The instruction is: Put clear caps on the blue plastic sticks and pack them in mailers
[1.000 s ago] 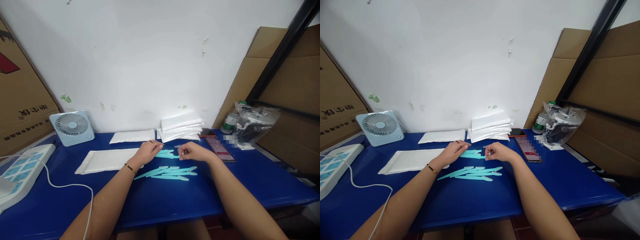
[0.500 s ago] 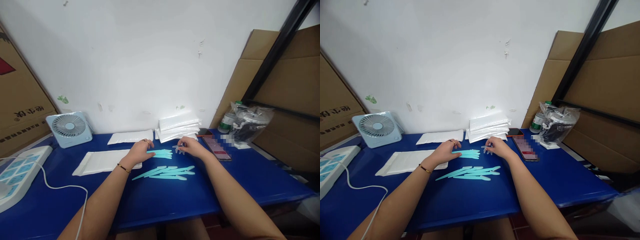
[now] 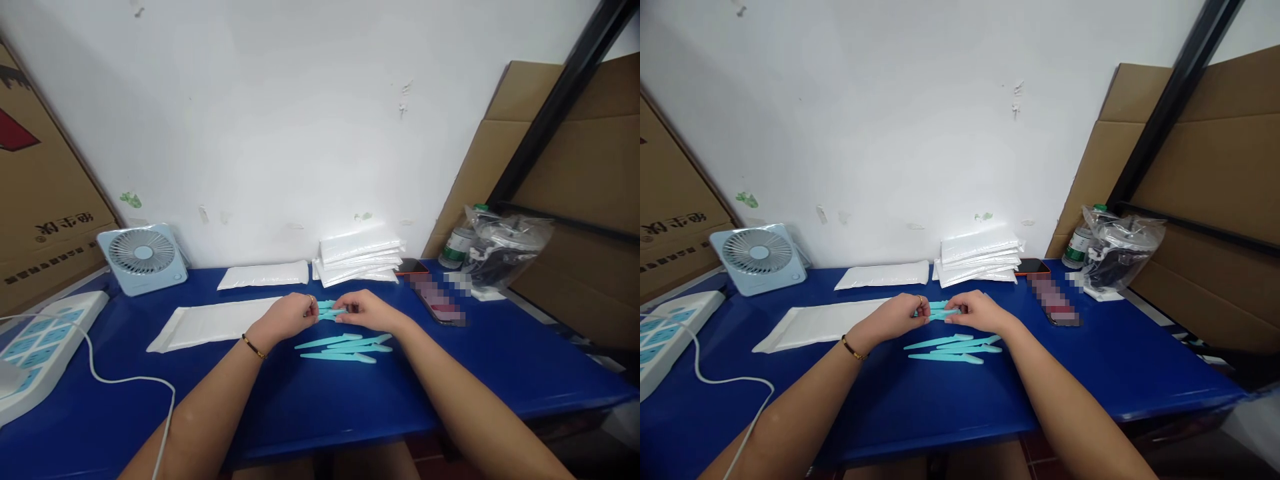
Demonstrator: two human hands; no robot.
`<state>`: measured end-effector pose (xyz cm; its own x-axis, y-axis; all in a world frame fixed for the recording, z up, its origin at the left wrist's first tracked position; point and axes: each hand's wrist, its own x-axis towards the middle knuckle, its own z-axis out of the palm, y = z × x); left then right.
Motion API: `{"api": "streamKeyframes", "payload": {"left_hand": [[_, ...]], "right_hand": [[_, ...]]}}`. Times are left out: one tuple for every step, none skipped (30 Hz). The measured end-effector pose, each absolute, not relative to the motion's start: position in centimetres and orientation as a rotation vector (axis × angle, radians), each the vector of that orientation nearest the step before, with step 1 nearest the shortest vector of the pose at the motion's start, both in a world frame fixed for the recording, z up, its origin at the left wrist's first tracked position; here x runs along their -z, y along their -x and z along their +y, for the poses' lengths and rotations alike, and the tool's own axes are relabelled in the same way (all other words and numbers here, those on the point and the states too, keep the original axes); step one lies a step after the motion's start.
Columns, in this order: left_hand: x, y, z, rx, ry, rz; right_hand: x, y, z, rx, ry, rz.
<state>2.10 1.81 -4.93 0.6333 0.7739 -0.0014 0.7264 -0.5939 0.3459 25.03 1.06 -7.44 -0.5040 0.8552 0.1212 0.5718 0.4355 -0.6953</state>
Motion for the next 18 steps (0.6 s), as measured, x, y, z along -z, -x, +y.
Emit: {"api": "streamKeyframes", "payload": {"left_hand": [[5.0, -2.2, 2.0, -0.264, -2.557, 1.198], [5.2, -2.3, 2.1, -0.306, -2.569, 1.2], [5.4, -2.4, 2.4, -0.343, -2.576, 1.217], [5.7, -2.5, 2.6, -0.377, -2.579, 1.248], [6.0, -2.6, 2.9, -0.402, -2.58, 1.28], [6.3, -2.7, 3.2, -0.412, -2.583, 1.3], [6.6, -2.9, 3.4, -0.413, -2.589, 1.309], [6.9, -3.0, 3.6, -0.412, -2.596, 1.31], [7.2, -3.1, 3.7, -0.416, -2.605, 1.313], [7.4, -3.2, 3.7, -0.425, -2.612, 1.316], [7.5, -3.3, 3.6, -0.437, -2.616, 1.313], [7.5, -3.4, 3.4, -0.433, -2.618, 1.291], [7.5, -3.4, 3.1, -0.401, -2.616, 1.243], [7.4, -3.4, 2.8, -0.345, -2.611, 1.174], [7.4, -3.5, 2.4, -0.277, -2.598, 1.106], [7.3, -3.5, 2.1, -0.207, -2.578, 1.055], [7.3, -3.6, 1.8, -0.153, -2.56, 1.034], [7.3, -3.7, 1.5, -0.12, -2.547, 1.045]], "right_hand": [[7.4, -25.0, 1.1, -0.837, 1.188, -2.219], [7.4, -25.1, 1.2, -0.846, 1.178, -2.201], [7.4, -25.4, 1.4, -0.853, 1.179, -2.176], [7.5, -26.0, 1.7, -0.855, 1.193, -2.144], [7.6, -26.6, 2.0, -0.845, 1.222, -2.106], [7.7, -27.3, 2.3, -0.818, 1.265, -2.071], [7.9, -28.0, 2.7, -0.775, 1.317, -2.044], [8.0, -28.6, 3.0, -0.713, 1.371, -2.028], [8.2, -29.2, 3.3, -0.632, 1.423, -2.023], [8.3, -29.5, 3.6, -0.541, 1.465, -2.024], [8.4, -29.8, 3.7, -0.454, 1.491, -2.026], [8.4, -29.9, 3.8, -0.388, 1.496, -2.032], [8.4, -29.9, 3.8, -0.345, 1.487, -2.036], [8.2, -29.8, 3.6, -0.331, 1.47, -2.042], [8.0, -29.6, 3.4, -0.348, 1.452, -2.049], [7.8, -29.4, 3.2, -0.394, 1.434, -2.06], [7.5, -29.2, 2.9, -0.462, 1.412, -2.078], [7.3, -28.9, 2.5, -0.537, 1.383, -2.107]]}}
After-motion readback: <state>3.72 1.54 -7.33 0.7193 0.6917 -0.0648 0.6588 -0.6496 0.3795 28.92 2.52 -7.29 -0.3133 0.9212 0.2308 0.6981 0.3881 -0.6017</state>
